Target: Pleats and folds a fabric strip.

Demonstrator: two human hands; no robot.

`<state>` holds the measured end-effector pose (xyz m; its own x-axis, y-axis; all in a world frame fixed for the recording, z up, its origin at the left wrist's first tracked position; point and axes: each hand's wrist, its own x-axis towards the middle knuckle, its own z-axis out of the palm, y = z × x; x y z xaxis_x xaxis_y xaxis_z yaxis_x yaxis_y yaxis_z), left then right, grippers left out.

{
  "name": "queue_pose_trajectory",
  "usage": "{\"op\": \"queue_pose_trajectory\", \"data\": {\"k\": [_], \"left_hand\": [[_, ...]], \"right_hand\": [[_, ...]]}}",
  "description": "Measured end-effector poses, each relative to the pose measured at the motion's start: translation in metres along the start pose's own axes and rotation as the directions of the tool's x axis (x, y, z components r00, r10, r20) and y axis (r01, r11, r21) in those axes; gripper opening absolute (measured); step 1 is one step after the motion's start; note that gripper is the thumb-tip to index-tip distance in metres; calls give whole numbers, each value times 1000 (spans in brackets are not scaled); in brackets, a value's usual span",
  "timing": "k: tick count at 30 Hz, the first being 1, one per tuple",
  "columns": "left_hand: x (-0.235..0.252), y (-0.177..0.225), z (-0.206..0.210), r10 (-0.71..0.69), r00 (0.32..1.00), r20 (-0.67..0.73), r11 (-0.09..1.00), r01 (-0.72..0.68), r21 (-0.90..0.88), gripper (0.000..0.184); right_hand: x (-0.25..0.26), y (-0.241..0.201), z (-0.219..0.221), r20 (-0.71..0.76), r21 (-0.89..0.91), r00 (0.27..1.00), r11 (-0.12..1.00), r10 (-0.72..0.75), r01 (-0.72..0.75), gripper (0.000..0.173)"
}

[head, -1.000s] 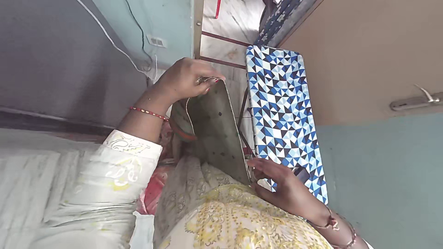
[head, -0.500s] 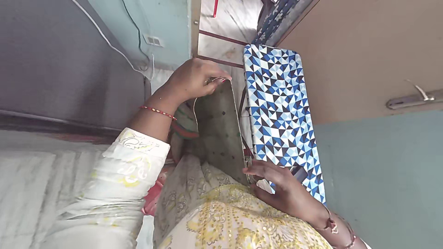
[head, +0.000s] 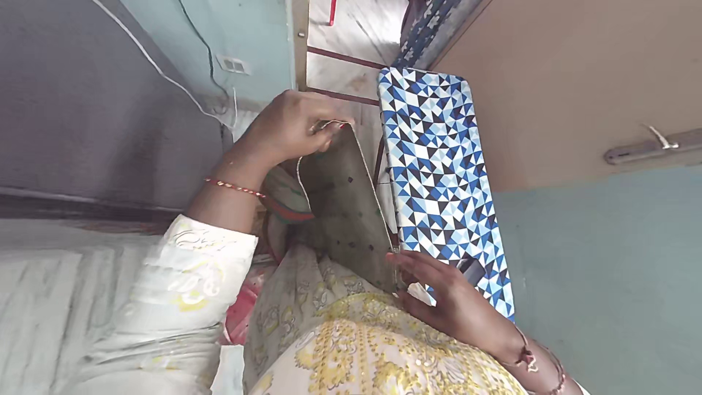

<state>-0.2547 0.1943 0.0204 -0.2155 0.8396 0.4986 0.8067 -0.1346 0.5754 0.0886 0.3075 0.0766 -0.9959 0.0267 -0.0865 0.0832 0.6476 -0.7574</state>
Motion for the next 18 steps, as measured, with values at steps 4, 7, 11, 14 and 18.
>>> {"op": "queue_pose_trajectory", "data": {"k": [4, 7, 11, 14, 18], "left_hand": [[-20, 6, -26, 56, 997, -46, 998, -58, -34, 27], [-45, 24, -43, 66, 998, -3, 976, -65, -207, 23], [-78, 62, -25, 173, 971, 163, 836, -57, -545, 18], [-83, 91, 11, 318, 918, 236, 704, -62, -707, 30], [-86, 106, 53, 380, 893, 243, 549, -6, -836, 22]], "right_hand": [[-2, 5, -3, -55, 78, 994, 993, 97, -93, 53], [-4, 14, -6, -113, 216, 972, 960, 206, -178, 57], [-1, 20, -13, -169, 351, 933, 904, 316, -243, 62], [4, 19, -14, -173, 425, 905, 858, 389, -287, 61], [11, 18, -11, -190, 489, 872, 814, 451, -314, 59]]}}
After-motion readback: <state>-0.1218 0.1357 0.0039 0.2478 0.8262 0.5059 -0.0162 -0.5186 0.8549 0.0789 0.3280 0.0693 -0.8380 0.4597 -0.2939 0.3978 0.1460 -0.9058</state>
